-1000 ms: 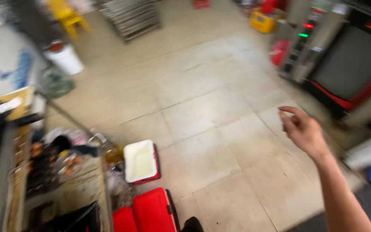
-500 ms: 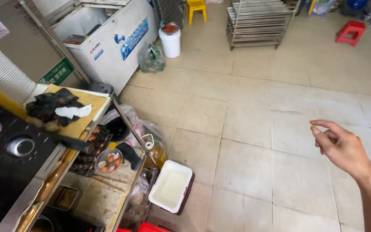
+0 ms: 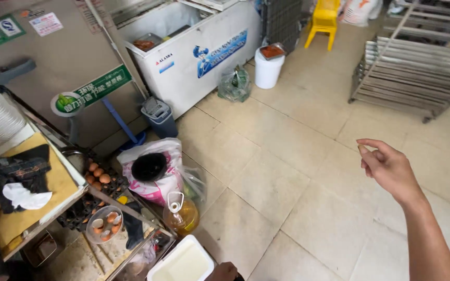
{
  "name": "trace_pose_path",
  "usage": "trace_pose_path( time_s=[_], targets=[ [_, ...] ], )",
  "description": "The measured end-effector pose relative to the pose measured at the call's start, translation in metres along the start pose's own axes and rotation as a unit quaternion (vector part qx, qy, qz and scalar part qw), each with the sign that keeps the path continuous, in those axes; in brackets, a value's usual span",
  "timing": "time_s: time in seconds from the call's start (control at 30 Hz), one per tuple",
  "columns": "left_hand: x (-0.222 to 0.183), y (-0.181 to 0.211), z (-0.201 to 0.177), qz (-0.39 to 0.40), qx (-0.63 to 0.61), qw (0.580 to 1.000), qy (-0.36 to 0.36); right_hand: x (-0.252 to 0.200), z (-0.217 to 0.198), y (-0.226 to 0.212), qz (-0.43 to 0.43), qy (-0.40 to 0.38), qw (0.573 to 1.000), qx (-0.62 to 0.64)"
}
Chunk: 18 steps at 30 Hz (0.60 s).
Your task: Transferring bowls of sauce and trays of prepared meats from a chest freezer to a food preparation counter.
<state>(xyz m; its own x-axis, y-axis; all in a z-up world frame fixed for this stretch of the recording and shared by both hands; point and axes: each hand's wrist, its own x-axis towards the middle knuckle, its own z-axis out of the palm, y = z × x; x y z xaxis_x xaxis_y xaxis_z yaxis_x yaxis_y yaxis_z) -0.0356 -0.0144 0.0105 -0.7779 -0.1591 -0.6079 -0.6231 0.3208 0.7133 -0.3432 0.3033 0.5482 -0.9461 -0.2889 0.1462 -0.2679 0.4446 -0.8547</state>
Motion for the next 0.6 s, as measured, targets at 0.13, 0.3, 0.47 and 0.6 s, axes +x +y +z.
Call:
trace_pose_path(
  time_s=[0.13,0.3,0.47,0.6],
  targets=[
    [0.05,0.043,-0.049,0.007,-0.095,0.976,0.194,0.147,0.047,-0.038,-0.051,-0.084,0.995,0.025],
    [0.125,0.1,-0.133,0.031,-0.343,0.903,0.256,0.311,0.139,-0.05,-0.068,-0.193,0.978,0.029],
    [0.19,0.273,-0.273,0.073,-0.502,0.814,0.283,0.477,0.224,-0.09,-0.073,-0.256,0.963,0.042],
    [0.106,0.547,-0.385,0.317,-0.532,0.778,0.105,0.597,0.291,-0.129,-0.094,-0.278,0.951,0.093]
  ],
)
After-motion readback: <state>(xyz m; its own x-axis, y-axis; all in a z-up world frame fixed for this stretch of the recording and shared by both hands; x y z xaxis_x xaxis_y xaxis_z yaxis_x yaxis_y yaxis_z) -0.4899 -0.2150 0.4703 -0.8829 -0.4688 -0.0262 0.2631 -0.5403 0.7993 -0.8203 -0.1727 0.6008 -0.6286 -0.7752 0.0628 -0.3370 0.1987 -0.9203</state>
